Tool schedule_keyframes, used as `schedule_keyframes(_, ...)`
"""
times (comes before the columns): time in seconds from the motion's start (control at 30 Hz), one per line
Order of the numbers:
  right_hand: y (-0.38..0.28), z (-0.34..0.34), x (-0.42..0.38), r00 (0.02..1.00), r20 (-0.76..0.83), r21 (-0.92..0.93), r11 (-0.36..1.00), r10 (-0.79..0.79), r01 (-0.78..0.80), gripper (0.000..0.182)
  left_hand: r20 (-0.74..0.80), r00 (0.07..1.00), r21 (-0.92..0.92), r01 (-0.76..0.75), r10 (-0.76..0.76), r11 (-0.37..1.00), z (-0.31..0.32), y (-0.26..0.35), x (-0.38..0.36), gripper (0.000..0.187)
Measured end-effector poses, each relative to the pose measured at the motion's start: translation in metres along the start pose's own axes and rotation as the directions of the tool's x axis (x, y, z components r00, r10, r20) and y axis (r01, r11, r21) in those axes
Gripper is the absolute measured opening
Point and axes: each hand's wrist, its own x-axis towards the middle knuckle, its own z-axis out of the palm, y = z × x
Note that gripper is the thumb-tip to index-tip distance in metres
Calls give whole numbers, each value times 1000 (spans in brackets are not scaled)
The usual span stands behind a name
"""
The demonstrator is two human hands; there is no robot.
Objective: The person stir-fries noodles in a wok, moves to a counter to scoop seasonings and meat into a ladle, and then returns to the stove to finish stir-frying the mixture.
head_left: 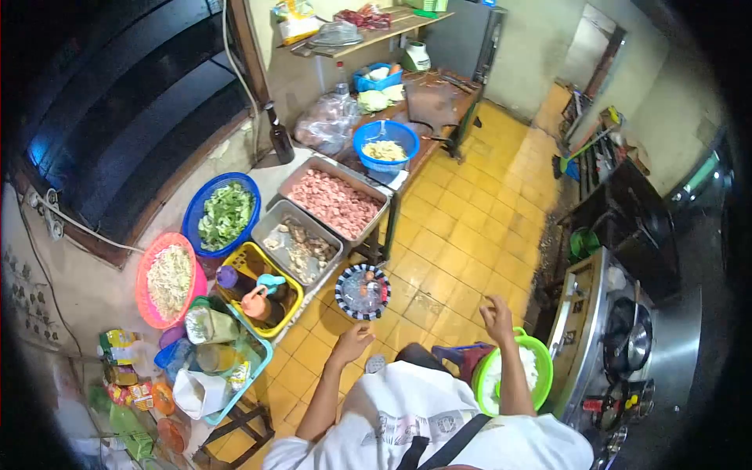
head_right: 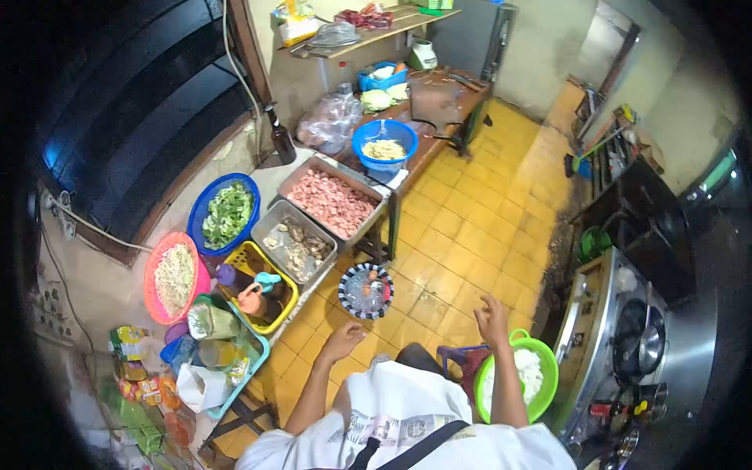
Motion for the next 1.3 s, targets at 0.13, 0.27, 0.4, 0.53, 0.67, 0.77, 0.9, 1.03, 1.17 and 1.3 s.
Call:
schedule_keyframes(0.13,-44,38,136,971,233,73,995,48,-67,40,-109,982,-132,140,-154,981,-11,-37,7,41)
schedule_keyframes(0.27,-69,93,309,960,280,261,962,5,-81,37,-150,943,-425,209,-296,881,-20,-62,32,31)
schedule_keyframes(0.4,-73,174,507,977,62,300,938,-203,176,33,-313,783,-584,287,-537,759,4,-147,72,17)
schedule_keyframes(0.53,-89,232,647,973,124,30,981,-194,191,38,-272,520,-821,314,-810,477,40,-114,89,18)
schedule_keyframes(0.67,-69,306,736,943,303,-24,988,-140,154,40,-192,388,-913,266,-901,309,60,-76,119,19)
schedule_keyframes(0.77,-114,312,733,767,631,-329,936,120,124,30,-169,333,-939,230,-928,254,68,-53,134,20)
schedule_keyframes(0.9,-114,342,737,621,751,-448,863,223,232,27,-151,288,-958,194,-946,212,79,-38,143,21)
schedule_keyframes(1.03,-108,354,737,543,805,-438,858,240,270,25,-143,264,-970,152,-954,187,90,-27,150,21)
schedule_keyframes(1.17,-94,340,746,429,877,-325,925,216,199,23,-135,260,-975,135,-956,174,98,-25,153,22)
schedule_keyframes(1.3,-96,312,758,286,950,-118,991,130,-57,22,-140,260,-978,111,-955,174,106,-22,152,23)
